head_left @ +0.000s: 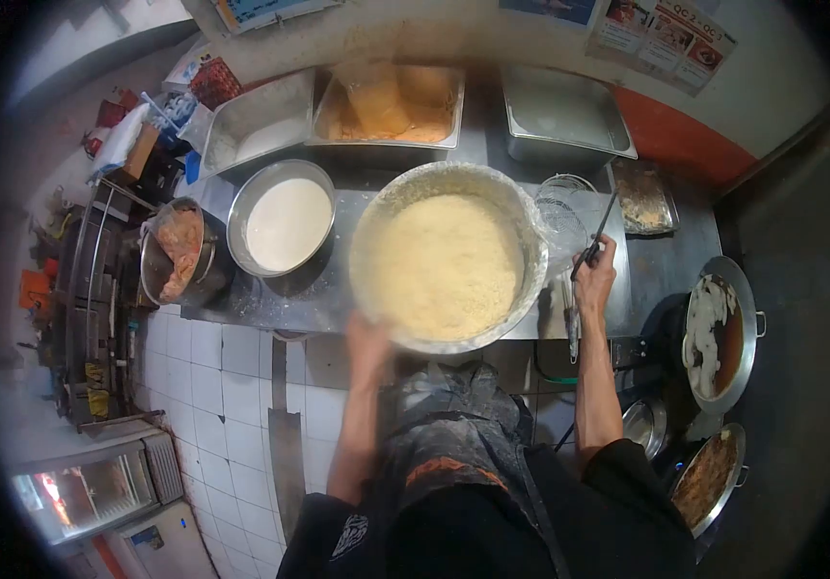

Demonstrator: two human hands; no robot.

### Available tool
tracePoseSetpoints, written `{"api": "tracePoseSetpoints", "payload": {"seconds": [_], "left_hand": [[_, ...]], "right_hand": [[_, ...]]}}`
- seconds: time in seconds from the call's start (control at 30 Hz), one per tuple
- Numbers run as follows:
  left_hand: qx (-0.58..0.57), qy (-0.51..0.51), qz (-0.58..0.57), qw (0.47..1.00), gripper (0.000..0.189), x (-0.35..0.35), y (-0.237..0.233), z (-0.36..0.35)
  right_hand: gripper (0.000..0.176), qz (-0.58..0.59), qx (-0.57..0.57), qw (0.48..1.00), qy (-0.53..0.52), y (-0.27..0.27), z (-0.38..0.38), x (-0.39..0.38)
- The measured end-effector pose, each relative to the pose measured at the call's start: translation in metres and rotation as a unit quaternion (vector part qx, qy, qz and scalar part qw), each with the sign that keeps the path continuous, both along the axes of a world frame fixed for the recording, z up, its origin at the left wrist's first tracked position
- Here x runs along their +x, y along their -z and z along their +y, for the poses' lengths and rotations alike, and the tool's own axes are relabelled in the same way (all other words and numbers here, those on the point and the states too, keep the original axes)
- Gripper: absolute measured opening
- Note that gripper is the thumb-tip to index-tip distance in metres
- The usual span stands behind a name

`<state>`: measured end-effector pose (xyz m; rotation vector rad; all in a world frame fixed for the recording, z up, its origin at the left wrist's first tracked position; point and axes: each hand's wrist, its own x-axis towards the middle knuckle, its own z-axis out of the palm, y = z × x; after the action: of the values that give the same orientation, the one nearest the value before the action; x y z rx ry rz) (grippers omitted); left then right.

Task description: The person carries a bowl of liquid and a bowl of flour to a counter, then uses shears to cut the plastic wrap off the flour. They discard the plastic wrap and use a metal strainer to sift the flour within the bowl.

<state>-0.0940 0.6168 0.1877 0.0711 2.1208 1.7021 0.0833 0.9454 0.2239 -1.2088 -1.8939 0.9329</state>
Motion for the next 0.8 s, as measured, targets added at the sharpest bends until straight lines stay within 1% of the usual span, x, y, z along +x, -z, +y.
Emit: {"api": "tracePoseSetpoints", "payload": {"seconds": [0.07, 0.1, 0.13, 0.2, 0.23, 0.3, 0.37, 0.4, 0.43, 0.47, 0.5, 0.53, 0.6, 0.63, 0.7, 0.73, 0.8], "left_hand": [[0.026, -0.003, -0.110, 0.994, 0.042, -0.003, -0.012, -0.014], [0.047, -0.002, -0.116, 0.992, 0.044, -0.005, -0.002, -0.024], [0.047, -0.002, -0.114, 0.992, 0.044, 0.001, 0.007, -0.035], [0.110, -0.052, -0.163, 0.979, 0.043, 0.014, -0.007, -0.047], [0.110, -0.050, -0.162, 0.979, 0.043, 0.021, -0.014, -0.054], [0.106, -0.068, -0.190, 0.974, 0.040, 0.031, -0.026, -0.065], [0.124, -0.072, -0.179, 0.973, 0.039, 0.040, -0.028, -0.073], [0.142, -0.074, -0.167, 0.973, 0.038, 0.042, -0.028, -0.075], [0.145, -0.081, -0.165, 0.972, 0.038, 0.041, -0.027, -0.075], [0.132, -0.073, -0.157, 0.976, 0.035, 0.040, -0.025, -0.076], [0.118, -0.066, -0.148, 0.980, 0.033, 0.039, -0.023, -0.077], [0.121, -0.070, -0.145, 0.979, 0.033, 0.034, -0.019, -0.077], [0.045, -0.032, -0.123, 0.991, 0.029, 0.025, -0.016, -0.076], [0.045, -0.034, -0.123, 0.991, 0.029, 0.023, -0.017, -0.071], [0.080, -0.059, -0.126, 0.987, 0.025, 0.016, -0.023, -0.048], [0.081, -0.058, -0.125, 0.987, 0.025, 0.014, -0.023, -0.040], [0.113, -0.082, -0.154, 0.978, 0.026, 0.011, -0.013, -0.027]], "right_hand": [[0.044, 0.027, 0.026, 0.999, 0.009, -0.009, 0.012, -0.011], [0.044, 0.029, 0.049, 0.998, 0.016, -0.011, 0.020, -0.015], [0.044, 0.031, 0.049, 0.998, 0.017, -0.015, 0.029, -0.018], [0.043, 0.061, 0.047, 0.994, 0.075, -0.038, 0.044, -0.022], [0.043, 0.062, 0.048, 0.994, 0.077, -0.043, 0.055, -0.022], [0.044, 0.166, 0.194, 0.966, 0.039, -0.055, 0.084, -0.016], [0.042, 0.181, 0.183, 0.964, 0.062, -0.085, 0.108, -0.001], [0.037, 0.221, 0.236, 0.945, 0.053, -0.113, 0.106, 0.003], [0.031, 0.254, 0.241, 0.935, 0.052, -0.142, 0.101, 0.008], [0.030, 0.320, 0.195, 0.927, 0.013, -0.167, 0.097, 0.015], [0.033, 0.345, 0.176, 0.922, -0.027, -0.184, 0.107, 0.030], [0.037, 0.398, 0.145, 0.902, -0.085, -0.207, 0.091, 0.030], [0.042, 0.398, 0.062, 0.898, -0.175, -0.230, 0.094, 0.056], [0.042, 0.398, 0.061, 0.898, -0.176, -0.236, 0.087, 0.061], [0.055, 0.487, 0.013, 0.840, -0.239, -0.255, 0.041, 0.041], [0.055, 0.488, 0.014, 0.839, -0.239, -0.257, 0.028, 0.036], [0.055, 0.465, 0.035, 0.831, -0.304, -0.258, 0.013, 0.029]]}}
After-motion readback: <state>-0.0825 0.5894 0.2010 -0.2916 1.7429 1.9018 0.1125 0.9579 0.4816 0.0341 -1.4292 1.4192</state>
